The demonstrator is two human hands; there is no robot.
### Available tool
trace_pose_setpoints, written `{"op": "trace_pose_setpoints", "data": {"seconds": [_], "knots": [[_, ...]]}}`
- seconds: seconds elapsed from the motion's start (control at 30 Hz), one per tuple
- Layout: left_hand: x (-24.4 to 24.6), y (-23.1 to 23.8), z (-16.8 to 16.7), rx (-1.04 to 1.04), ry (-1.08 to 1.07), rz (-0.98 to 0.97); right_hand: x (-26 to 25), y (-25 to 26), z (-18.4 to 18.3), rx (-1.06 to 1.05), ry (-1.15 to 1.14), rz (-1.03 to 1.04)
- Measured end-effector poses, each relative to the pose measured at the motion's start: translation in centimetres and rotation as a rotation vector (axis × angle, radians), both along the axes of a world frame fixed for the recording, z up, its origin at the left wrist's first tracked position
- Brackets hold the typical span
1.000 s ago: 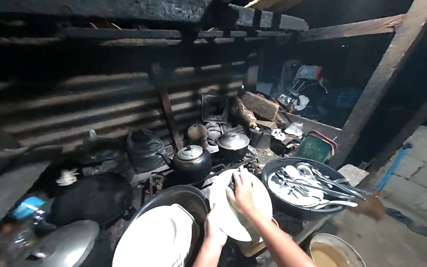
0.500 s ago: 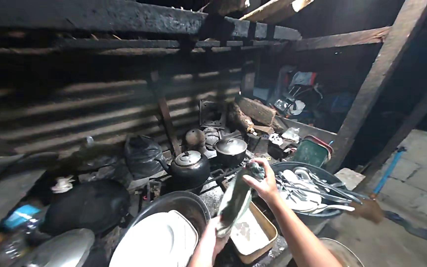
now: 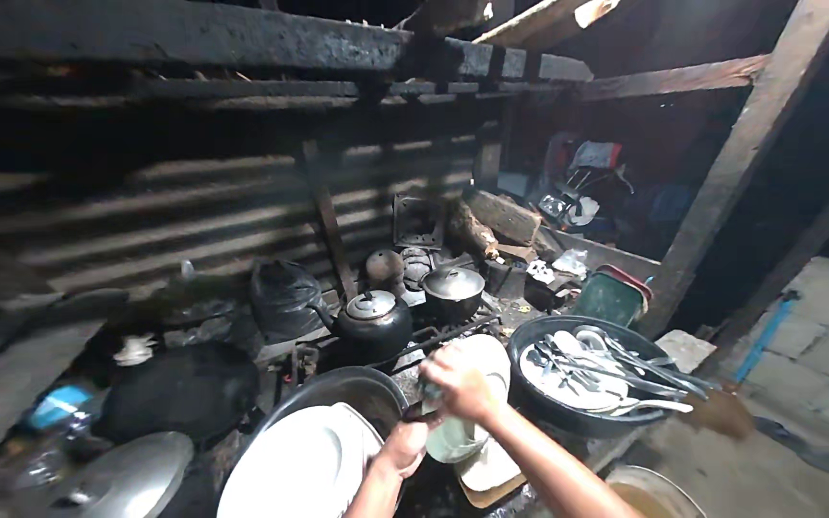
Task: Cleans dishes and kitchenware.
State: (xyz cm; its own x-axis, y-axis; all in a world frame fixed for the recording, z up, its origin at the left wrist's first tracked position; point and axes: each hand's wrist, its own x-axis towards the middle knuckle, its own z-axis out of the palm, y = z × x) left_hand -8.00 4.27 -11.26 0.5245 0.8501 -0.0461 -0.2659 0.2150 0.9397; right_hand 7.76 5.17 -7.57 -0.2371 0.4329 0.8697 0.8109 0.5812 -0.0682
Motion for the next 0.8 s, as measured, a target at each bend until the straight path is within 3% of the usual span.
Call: {"op": "trace_pose_setpoints", "data": {"seconds": [0.1,0.17,0.2,0.27,0.3,0.4,0.47,0.53,0.6,0.63,0.7,0.77,0.8], "knots": [[-0.4,-1.8,1.8,-0.052,0.033,0.037,4.7,1.2,2.2,-0.447,0.704,-0.143],[-0.8,-2.5,1.5,-0.045,0.019,0.029,6.5,2.6,2.3,-0.571,0.892,-0.213],[-0.6,-2.5,1.5,-0.052,0.054,-0.002,6.3,2.3,2.7,-0.609,0.801,-0.248],[-0.1,-1.8,1.3,-0.074,0.112,-0.091,3.3,0.4,3.4,-0.669,0.381,-0.252],[0.0,-1.3,0.6,-0.079,0.088,-0.127,1.2,-0.6,2.8,-0.599,0.16,-0.195],[-0.7,1.0,-3.4,0.035,-0.114,-0.171,-2.0,-0.9,0.6,-0.071,-0.214,0.028],[-0.5,0.2,-1.0,0.0,-0.032,-0.079,-0.7,-0.3,1.0,-0.03,-0.086,0.036],[0.1,-1.4,2.0,-0.035,0.099,0.013,2.2,0.1,2.2,-0.295,0.314,-0.061],[-0.2,-2.5,2.6,-0.022,0.035,0.05,5.4,1.6,3.1,-0.488,0.76,-0.154],[-0.3,-2.8,2.5,-0.024,-0.001,0.05,6.5,2.3,3.0,-0.545,0.859,-0.196],[-0.3,-2.6,2.2,-0.042,0.012,-0.011,6.3,1.8,3.9,-0.655,0.717,-0.268],[-0.1,-1.6,1.6,-0.07,0.092,-0.096,3.0,0.0,4.6,-0.751,0.267,-0.245],[-0.1,-1.2,0.9,-0.072,0.093,-0.116,0.9,-1.0,3.9,-0.688,0.057,-0.171]]}}
